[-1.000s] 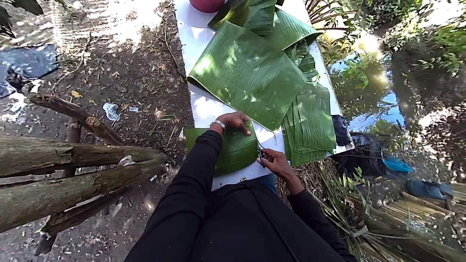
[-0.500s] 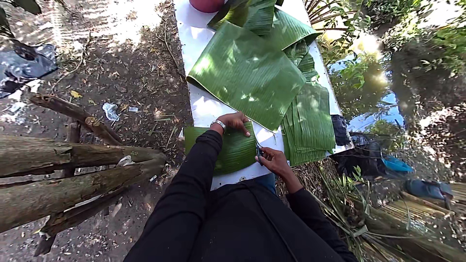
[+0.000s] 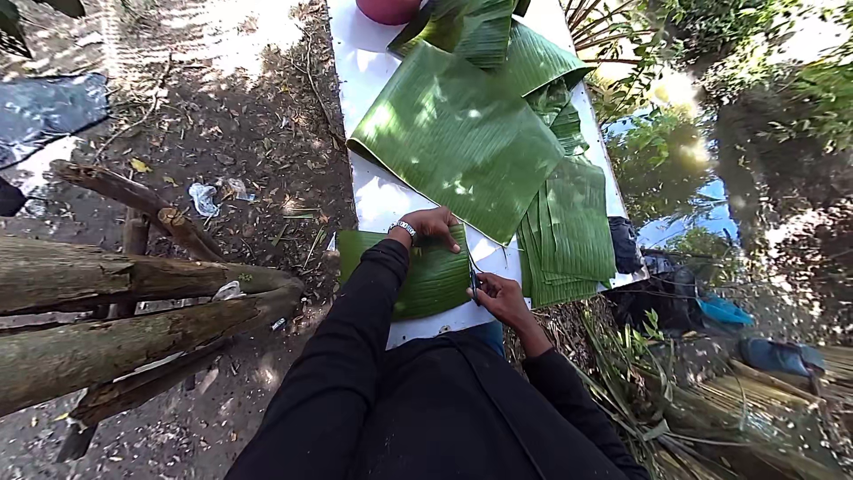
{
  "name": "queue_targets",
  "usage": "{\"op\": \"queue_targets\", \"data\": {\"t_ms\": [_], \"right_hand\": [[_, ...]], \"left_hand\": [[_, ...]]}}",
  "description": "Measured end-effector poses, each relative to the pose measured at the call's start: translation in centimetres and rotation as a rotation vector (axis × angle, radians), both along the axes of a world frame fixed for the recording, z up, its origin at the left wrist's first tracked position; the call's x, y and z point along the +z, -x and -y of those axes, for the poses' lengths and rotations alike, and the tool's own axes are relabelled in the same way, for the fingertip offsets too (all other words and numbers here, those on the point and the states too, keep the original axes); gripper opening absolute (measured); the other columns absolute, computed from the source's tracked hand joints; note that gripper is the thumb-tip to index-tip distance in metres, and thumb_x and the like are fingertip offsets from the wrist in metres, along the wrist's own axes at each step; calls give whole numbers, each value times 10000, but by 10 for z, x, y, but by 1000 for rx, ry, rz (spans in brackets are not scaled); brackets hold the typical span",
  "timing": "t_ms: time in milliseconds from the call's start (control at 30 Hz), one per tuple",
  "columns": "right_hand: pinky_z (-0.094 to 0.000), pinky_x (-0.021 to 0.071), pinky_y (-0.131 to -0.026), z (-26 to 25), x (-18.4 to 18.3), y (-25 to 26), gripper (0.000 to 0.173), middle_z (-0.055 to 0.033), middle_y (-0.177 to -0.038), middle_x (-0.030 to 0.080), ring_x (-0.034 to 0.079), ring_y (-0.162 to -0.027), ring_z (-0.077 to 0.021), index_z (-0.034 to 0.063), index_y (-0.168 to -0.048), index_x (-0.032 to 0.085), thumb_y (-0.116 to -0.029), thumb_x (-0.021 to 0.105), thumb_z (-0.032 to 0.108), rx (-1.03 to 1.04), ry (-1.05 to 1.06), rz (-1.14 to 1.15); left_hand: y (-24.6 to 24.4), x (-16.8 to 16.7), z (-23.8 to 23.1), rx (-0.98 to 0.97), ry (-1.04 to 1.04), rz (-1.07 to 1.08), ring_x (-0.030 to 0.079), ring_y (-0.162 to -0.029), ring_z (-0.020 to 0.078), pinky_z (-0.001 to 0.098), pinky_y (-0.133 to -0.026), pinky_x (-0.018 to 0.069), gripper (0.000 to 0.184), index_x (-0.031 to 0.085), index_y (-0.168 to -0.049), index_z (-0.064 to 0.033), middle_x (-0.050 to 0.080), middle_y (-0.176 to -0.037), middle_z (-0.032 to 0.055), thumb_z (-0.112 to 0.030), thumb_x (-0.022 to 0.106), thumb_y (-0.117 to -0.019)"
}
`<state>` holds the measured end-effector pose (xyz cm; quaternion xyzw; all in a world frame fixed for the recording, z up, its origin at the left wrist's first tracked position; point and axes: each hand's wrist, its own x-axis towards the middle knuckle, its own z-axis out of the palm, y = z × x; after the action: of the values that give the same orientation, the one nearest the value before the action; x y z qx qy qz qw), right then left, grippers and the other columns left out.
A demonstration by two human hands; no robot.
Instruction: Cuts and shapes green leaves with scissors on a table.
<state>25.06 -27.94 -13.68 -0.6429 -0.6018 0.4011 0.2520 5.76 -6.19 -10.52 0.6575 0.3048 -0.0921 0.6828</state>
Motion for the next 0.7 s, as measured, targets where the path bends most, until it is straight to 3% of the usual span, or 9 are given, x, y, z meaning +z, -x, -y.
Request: {"op": "queue_targets", "data": {"t_ms": [200,433,533,700], "right_hand": [[-377,505,-630,-19,4,1,447,19,-757,679,579,-617,-110,68,-1140,740,-915,649,444,21,28,94],[-337,537,-634,-10,-9,1,347,11,-720,685,612,-609,-84,39,-1115,744,-953,648,330,-16,-38,16],[-328,532,-628,-12,-6,1,352,27,-719,678,601,-602,-75,53,-1110,746,-945,658,350,-9,-36,25],[-347,517,-640,-18,-5,-1,363,14,-735,676,589,-618,-93,52,-1113,750,-944,651,357,9,-34,64]], "left_hand": [[1,4,1,4,9,-13,658,-629,114,304,-650,568,127,667,-839,7,698,-747,56,-30,786,-865],[2,3,1,-4,0,4,669,-642,116,305,-657,571,136,672,-832,-1,707,-758,61,-43,800,-855],[3,-1,-1,-10,11,26,668,-642,111,304,-660,570,131,679,-837,0,709,-758,58,-48,799,-858],[10,3,3,68,82,88,613,-553,80,261,-578,534,225,614,-772,-27,643,-648,21,-91,657,-984]]}}
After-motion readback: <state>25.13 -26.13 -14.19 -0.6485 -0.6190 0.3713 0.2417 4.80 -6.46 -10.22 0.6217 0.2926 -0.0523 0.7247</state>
